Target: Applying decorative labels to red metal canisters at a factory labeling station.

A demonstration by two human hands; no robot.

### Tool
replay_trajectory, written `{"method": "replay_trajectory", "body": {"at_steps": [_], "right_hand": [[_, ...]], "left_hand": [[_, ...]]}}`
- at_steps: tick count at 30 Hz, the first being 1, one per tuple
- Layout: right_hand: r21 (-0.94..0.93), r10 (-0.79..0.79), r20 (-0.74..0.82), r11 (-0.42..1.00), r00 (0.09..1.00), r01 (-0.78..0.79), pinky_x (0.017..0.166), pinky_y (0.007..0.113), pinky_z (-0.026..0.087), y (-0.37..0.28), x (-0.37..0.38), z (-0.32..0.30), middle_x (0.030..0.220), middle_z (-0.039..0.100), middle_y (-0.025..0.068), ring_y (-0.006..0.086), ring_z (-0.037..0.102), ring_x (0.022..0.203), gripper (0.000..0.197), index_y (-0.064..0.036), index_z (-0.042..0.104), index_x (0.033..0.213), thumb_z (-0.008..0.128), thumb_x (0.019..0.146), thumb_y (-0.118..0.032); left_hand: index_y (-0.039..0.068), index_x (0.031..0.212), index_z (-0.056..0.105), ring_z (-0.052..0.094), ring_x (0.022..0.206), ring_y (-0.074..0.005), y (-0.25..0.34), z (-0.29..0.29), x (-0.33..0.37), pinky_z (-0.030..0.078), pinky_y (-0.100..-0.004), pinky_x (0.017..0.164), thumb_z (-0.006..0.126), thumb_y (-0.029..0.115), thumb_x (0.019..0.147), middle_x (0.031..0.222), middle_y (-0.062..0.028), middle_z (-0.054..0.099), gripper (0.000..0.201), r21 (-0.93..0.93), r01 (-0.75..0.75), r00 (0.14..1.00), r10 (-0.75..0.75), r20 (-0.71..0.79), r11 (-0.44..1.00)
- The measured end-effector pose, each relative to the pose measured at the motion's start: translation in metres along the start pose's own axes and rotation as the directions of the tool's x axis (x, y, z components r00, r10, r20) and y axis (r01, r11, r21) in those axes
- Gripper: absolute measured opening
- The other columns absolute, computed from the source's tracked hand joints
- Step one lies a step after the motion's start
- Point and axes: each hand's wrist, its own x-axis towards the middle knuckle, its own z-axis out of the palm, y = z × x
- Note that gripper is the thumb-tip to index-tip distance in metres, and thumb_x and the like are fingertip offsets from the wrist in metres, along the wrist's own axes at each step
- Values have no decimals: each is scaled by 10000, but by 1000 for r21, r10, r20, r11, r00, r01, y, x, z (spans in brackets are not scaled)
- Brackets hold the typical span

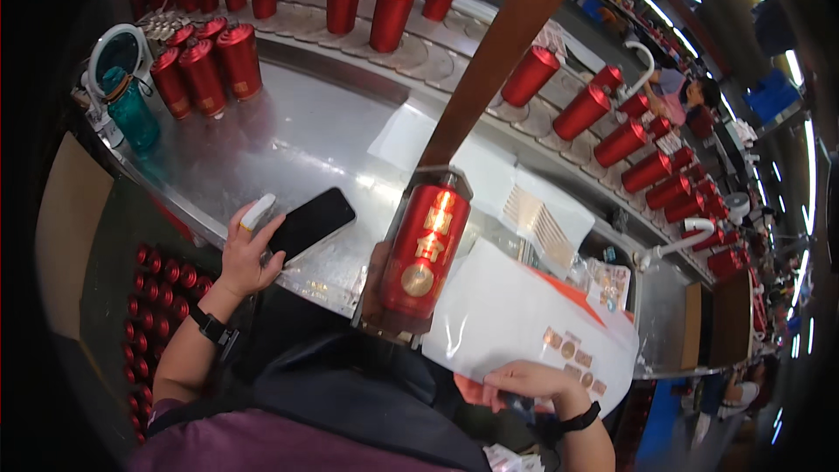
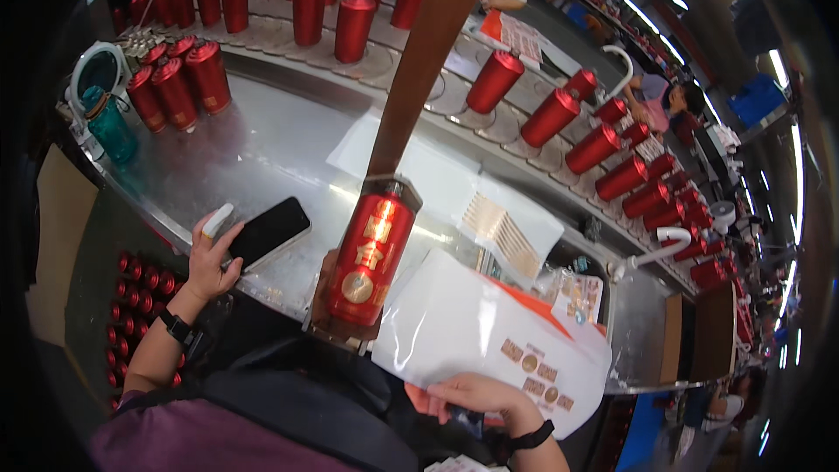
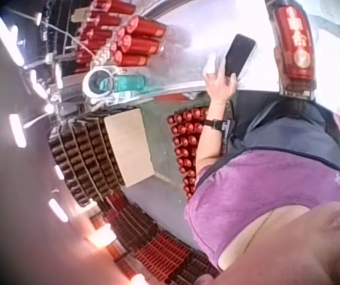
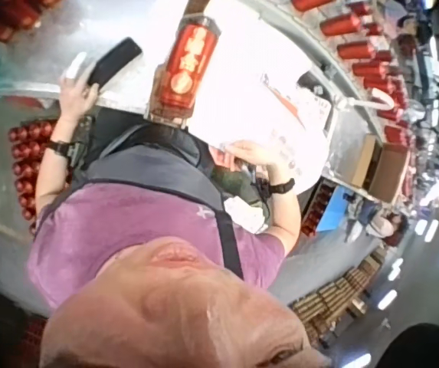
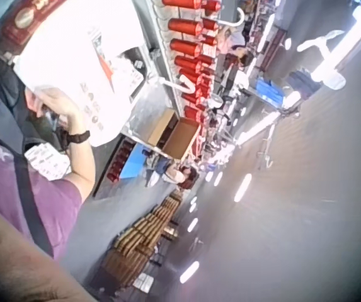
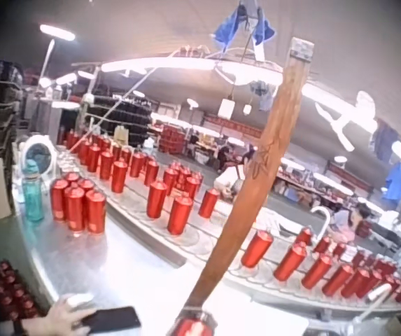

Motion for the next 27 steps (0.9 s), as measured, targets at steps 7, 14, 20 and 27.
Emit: {"method": "replay_trajectory", "body": {"at_steps": [7, 14, 20, 27], "right_hand": [[66, -73, -115, 995, 991, 81, 801, 273, 470, 12, -3, 34, 872, 664, 46, 135, 609, 785, 387, 9, 686, 970, 428, 1043, -270], [10, -268, -182, 962, 946, 275, 951, 279, 407, 20, 23, 60, 1025, 635, 41, 123, 538, 1012, 312, -5, 676, 1049, 495, 1006, -255], [323, -220, -517, 845, 827, 427, 852, 287, 485, 20, 19, 66, 1043, 653, 104, 159, 605, 913, 354, 23, 628, 1119, 518, 1008, -294], [244, -175, -772, 806, 611, 540, 540, 267, 460, 58, -1, 32, 707, 596, 55, 135, 570, 615, 424, 22, 645, 919, 486, 1015, -359]], "left_hand": [[103, 1232, 656, 433, 1266, -374, -1, 0, -6, 390, -458, 1053, 665, 319, 769, 1366, -161, 508, 511, -34, -9, 995, 6, -103, 999], [99, 1225, 657, 459, 1251, -368, -2, -8, -3, 392, -449, 1052, 649, 351, 794, 1329, -154, 548, 499, -57, -16, 999, 13, -48, 998], [86, 1223, 650, 458, 1263, -366, 3, -19, 1, 396, -455, 1047, 636, 370, 819, 1332, -146, 556, 494, -76, -19, 999, 22, 33, 997], [63, 1220, 640, 458, 1264, -367, 30, -8, 9, 392, -467, 1049, 702, 253, 792, 1317, -150, 566, 472, -197, -77, 988, 102, 120, 977]]}}
